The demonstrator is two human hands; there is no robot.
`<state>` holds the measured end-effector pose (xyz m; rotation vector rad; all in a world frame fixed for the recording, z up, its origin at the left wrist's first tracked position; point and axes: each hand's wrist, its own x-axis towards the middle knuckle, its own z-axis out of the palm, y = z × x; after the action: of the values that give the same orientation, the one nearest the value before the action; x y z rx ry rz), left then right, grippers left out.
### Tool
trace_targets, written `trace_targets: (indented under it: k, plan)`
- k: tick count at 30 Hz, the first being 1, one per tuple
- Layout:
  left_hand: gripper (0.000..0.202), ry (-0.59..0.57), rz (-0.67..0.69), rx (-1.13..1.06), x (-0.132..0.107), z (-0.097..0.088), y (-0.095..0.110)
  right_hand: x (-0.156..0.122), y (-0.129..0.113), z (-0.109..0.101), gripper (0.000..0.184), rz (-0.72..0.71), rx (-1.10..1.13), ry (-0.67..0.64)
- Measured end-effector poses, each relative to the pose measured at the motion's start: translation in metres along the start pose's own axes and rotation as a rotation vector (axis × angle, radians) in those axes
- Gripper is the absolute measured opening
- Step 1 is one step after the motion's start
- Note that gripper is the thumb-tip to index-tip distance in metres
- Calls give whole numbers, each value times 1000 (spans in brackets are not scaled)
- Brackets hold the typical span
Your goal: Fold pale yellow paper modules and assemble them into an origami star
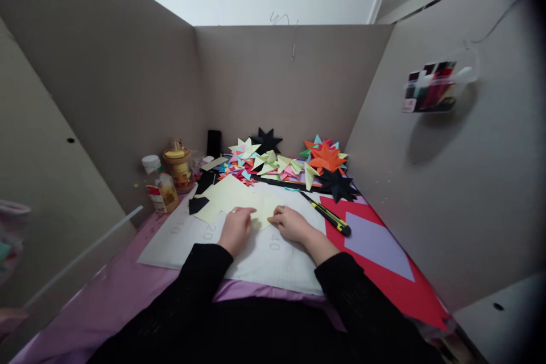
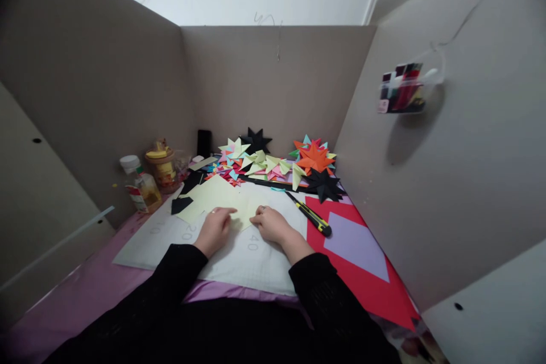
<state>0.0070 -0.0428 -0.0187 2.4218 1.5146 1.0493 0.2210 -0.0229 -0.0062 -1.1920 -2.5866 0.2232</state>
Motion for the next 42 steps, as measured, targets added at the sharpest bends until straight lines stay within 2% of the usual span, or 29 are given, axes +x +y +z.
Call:
trace_targets:
  k: [2, 4, 5, 9, 11, 15, 19, 22, 24, 27, 29, 34, 42]
  plan:
    - [44, 104, -191, -27, 2, 1, -10, 0, 2, 0, 32, 17, 17, 6]
    - [51, 87, -305, -110, 5, 0, -19, -1, 2, -1, 31, 29, 37, 7]
    - [53, 61, -312, -161, 6, 0, -22, -1, 2, -1, 31, 30, 45, 7]
    - [45, 39, -116, -253, 8, -1, -24, -2, 2, -2, 33, 17, 52, 18]
    - [39, 29, -30, -227, 8, -2, -22, -2, 3, -2, 34, 9, 48, 27]
    - [35, -35, 50, -87, 3, -9, -15, -2, 5, -1, 35, -1, 63, 29]
    - [26, -216, 182, 96, 4, -23, -13, -3, 6, -2, 41, -43, 53, 2]
    - [15, -357, 253, 46, 12, -33, -17, -4, 6, -3, 37, -92, 54, -15]
    - [11, -437, 227, -35, 21, -37, -22, -5, 6, -3, 34, -133, 97, -52]
    - [22, -576, 101, -128, 35, -38, -30, -6, 6, -3, 33, -169, 178, -111]
    - [29, -628, 30, -152, 42, -34, -32, -8, 7, -3, 32, -161, 225, -127]
    - [28, -541, -50, -102, 52, -17, -29, -9, 8, -2, 41, -110, 296, -137]
    - [22, -482, -138, -39, 54, 1, -26, -5, 3, -4, 44, -143, 332, -74]
